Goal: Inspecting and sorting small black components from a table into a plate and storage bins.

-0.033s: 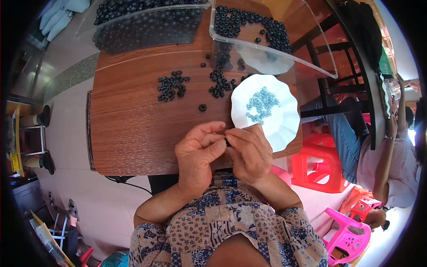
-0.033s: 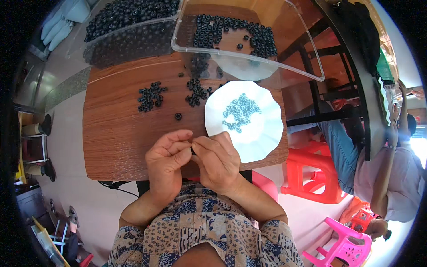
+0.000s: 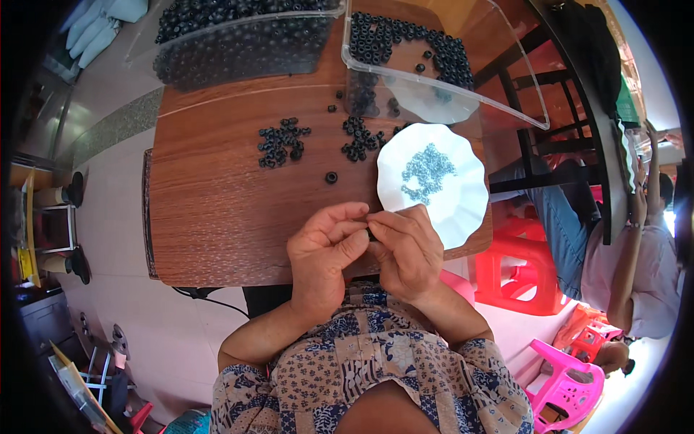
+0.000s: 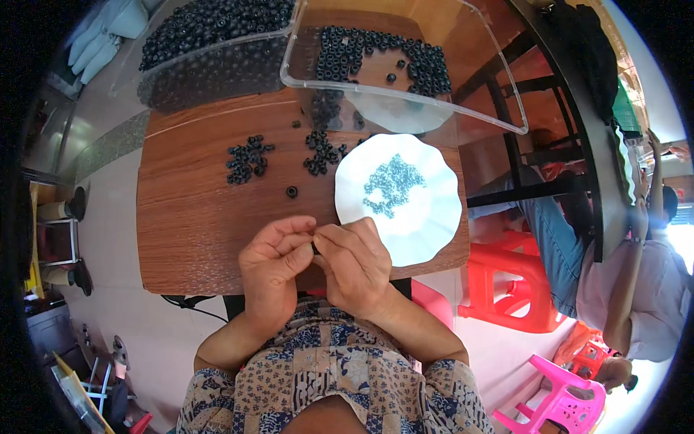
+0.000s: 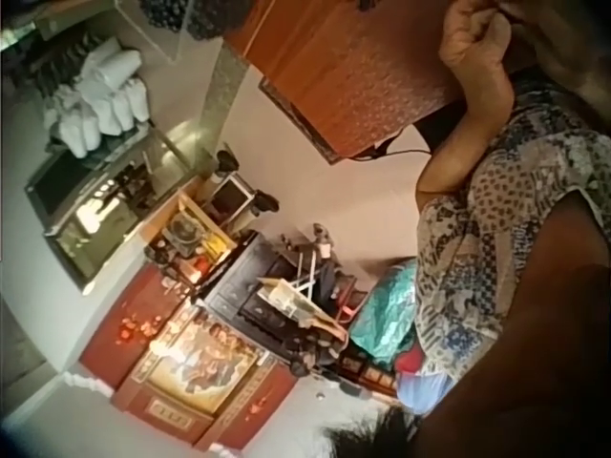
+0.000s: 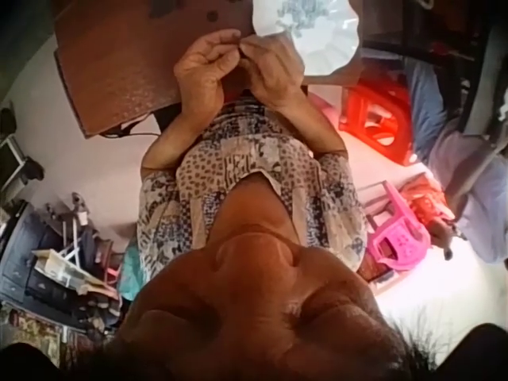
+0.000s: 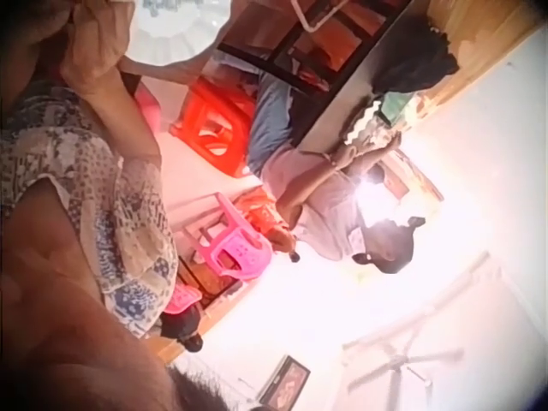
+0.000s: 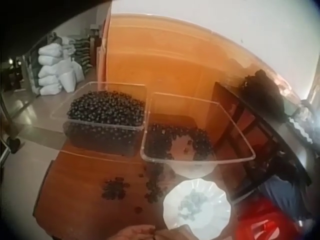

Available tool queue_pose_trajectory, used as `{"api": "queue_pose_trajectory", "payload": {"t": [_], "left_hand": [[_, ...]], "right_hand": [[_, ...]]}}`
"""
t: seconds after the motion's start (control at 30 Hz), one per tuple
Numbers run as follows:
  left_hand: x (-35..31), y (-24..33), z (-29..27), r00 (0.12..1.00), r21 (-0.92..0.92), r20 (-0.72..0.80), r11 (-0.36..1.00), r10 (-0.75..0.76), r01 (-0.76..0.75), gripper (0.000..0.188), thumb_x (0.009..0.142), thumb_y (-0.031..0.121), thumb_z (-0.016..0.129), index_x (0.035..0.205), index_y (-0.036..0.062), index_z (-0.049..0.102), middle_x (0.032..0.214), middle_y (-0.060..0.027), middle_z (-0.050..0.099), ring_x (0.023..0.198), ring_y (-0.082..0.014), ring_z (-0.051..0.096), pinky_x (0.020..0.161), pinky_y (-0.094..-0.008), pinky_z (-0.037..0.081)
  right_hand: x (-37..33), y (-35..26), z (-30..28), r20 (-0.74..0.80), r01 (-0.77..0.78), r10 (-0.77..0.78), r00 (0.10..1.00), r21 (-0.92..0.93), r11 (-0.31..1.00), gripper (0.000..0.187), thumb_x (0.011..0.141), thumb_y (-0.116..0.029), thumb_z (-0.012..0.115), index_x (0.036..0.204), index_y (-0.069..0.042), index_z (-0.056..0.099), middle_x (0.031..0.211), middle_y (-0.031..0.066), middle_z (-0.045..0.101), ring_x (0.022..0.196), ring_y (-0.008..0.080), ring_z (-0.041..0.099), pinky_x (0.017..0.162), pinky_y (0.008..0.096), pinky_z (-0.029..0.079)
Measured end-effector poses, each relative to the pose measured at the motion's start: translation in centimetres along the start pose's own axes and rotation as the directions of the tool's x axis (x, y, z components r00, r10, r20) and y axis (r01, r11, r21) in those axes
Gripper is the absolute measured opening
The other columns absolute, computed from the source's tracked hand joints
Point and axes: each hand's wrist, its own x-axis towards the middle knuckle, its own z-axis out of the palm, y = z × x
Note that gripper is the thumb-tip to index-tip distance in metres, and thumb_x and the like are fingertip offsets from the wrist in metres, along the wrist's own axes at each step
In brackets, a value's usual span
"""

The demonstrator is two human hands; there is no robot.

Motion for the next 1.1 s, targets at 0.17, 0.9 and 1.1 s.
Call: {"api": "queue_pose_trajectory", "payload": {"t": [0.17, 0.9, 1.1], "left_hand": [[-0.7, 0.7, -0.9, 1.000, 0.049, 0.011, 0.999, 0.004, -0.004, 0.030, 0.088, 0.000, 0.063, 0.116, -0.0061, 0.055, 0.101, -0.0105, 0.067, 0.089, -0.0110, 0.063, 0.082, -0.0217, 0.049], [20.4, 23.6, -0.1, 0.151, 0.670, 0.740, -0.699, 0.655, -0.249, 0.039, 0.075, 0.010, 0.071, 0.113, 0.0156, 0.063, 0.105, -0.0067, 0.067, 0.089, -0.0314, 0.063, 0.078, -0.0406, 0.051], [11.7, 10.7, -1.7, 0.399, 0.567, 0.815, -0.433, 0.421, -0.701, 0.009, 0.075, 0.003, 0.064, 0.083, 0.0044, 0.065, 0.070, -0.0080, 0.059, 0.068, -0.0234, 0.055, 0.057, -0.0354, 0.046]], "right_hand": [[-0.2, -0.9, 1.0, -0.023, 0.020, -0.021, 1.000, -0.026, 0.999, 0.036, 0.065, 0.007, 0.071, 0.100, 0.006, 0.061, 0.100, 0.0173, 0.064, 0.075, 0.0297, 0.060, 0.063, 0.0353, 0.047], [0.3, -0.6, -1.8, 0.072, -0.092, 0.086, 0.994, 0.088, 0.992, 0.035, 0.066, 0.011, 0.068, 0.100, 0.006, 0.061, 0.085, 0.0171, 0.064, 0.068, 0.0305, 0.057, 0.060, 0.0354, 0.044], [-0.4, 0.3, -1.9, 0.073, -0.095, 0.089, 0.993, 0.082, 0.992, 0.036, 0.065, 0.011, 0.069, 0.099, 0.006, 0.061, 0.083, 0.0162, 0.064, 0.066, 0.0285, 0.056, 0.058, 0.0345, 0.043]]}}
